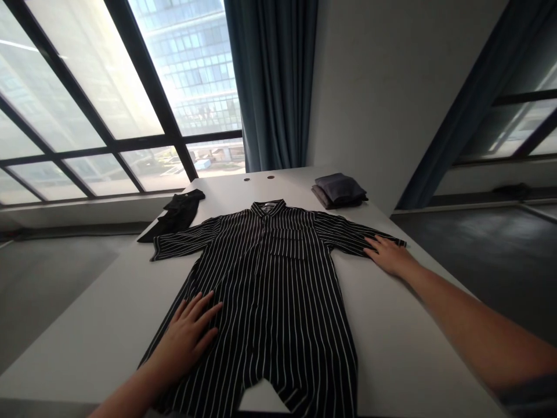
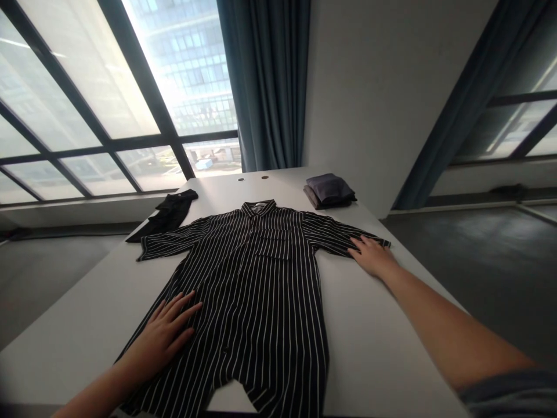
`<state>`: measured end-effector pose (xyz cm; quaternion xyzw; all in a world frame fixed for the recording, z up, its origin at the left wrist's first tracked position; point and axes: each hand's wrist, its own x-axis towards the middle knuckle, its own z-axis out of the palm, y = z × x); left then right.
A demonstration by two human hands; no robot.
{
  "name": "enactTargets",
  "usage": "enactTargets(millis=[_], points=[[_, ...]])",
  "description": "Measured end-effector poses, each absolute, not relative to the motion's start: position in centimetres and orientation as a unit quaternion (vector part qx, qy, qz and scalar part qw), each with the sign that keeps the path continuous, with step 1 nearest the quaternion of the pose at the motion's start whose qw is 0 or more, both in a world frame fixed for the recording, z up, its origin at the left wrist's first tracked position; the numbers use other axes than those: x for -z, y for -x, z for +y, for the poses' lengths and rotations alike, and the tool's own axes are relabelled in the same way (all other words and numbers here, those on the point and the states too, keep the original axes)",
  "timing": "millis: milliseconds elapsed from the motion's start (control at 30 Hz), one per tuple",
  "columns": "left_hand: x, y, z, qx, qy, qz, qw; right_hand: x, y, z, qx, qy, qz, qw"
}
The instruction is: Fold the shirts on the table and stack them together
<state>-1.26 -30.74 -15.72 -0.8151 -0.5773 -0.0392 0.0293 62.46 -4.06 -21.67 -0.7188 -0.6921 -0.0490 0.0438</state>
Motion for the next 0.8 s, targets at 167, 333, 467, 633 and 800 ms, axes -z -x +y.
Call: enactTargets(millis=[167, 333, 467, 633, 800], points=[[14.9, -1.0, -31.3, 0.023, 0.857, -0.513, -0.035, 22.1, -64.6, -5.7, 0.022, 0.738, -0.674, 0.025], [13.6, -4.8, -33.3, -0.011, 0.89, -0.438, -0.123, 19.4, -63.4, -6.0, 0.074, 0.755, -0.651, 0.038], [13.1, -6.1, -33.7, 0.003, 0.89, -0.439, -0.12, 17.7, -57.0, -8.9, 0.149, 0.657, -0.733, 0.092], [13.1, -8.4, -33.7, -0.002, 0.902, -0.405, -0.148, 18.0, -48.5, -11.8, 0.053, 0.54, -0.838, 0.064], [13.5, -11.9, -33.8, 0.0, 0.894, -0.415, -0.168, 19.4, -46.6, -9.7, -0.019, 0.601, -0.799, -0.002]])
